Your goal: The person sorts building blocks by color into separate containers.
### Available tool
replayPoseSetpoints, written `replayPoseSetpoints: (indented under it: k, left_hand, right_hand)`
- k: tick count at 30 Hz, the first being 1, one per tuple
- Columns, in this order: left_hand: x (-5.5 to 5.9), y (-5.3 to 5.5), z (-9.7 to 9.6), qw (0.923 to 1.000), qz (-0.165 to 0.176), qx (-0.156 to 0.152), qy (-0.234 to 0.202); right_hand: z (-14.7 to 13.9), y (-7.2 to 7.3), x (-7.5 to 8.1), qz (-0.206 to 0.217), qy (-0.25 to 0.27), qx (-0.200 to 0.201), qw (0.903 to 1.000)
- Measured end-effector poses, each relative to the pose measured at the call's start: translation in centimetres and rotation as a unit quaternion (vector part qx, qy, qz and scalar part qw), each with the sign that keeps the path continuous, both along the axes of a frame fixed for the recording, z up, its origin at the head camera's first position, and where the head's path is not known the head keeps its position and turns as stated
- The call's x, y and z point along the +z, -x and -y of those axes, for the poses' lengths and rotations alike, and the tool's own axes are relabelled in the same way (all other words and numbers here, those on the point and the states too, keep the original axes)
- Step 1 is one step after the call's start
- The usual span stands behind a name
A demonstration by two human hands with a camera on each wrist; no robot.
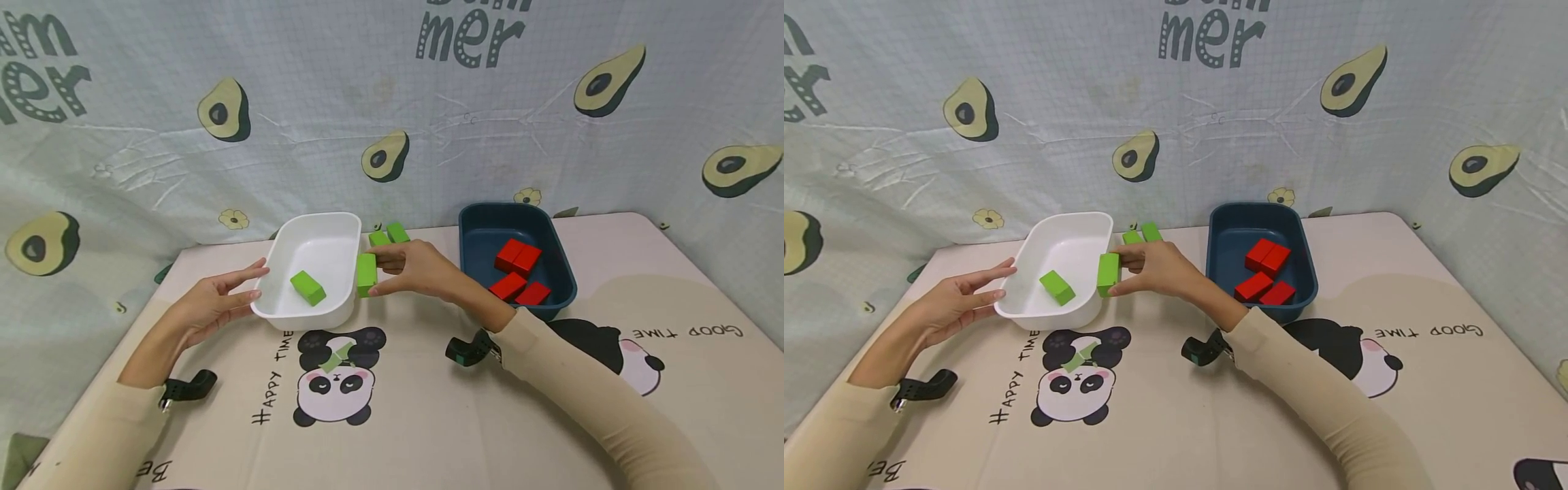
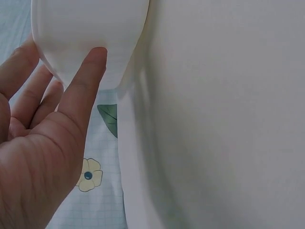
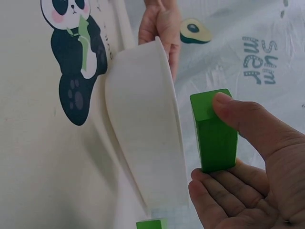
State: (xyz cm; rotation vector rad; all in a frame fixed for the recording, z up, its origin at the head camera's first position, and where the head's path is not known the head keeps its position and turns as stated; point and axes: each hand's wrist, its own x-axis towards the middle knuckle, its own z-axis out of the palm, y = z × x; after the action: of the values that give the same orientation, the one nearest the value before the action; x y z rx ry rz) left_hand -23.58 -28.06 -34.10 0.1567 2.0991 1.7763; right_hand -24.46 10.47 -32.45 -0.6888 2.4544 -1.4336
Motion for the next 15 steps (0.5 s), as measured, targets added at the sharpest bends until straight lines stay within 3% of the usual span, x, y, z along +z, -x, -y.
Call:
replayPoseSetpoints:
  k: [15]
  left_hand:
    - [0.18,-0.15,-0.26,0.9999,0.005,0.007,-0.012]
  right_hand:
    - [0.77,0.62,0.41,0.008,0.022,0.031,0.9992]
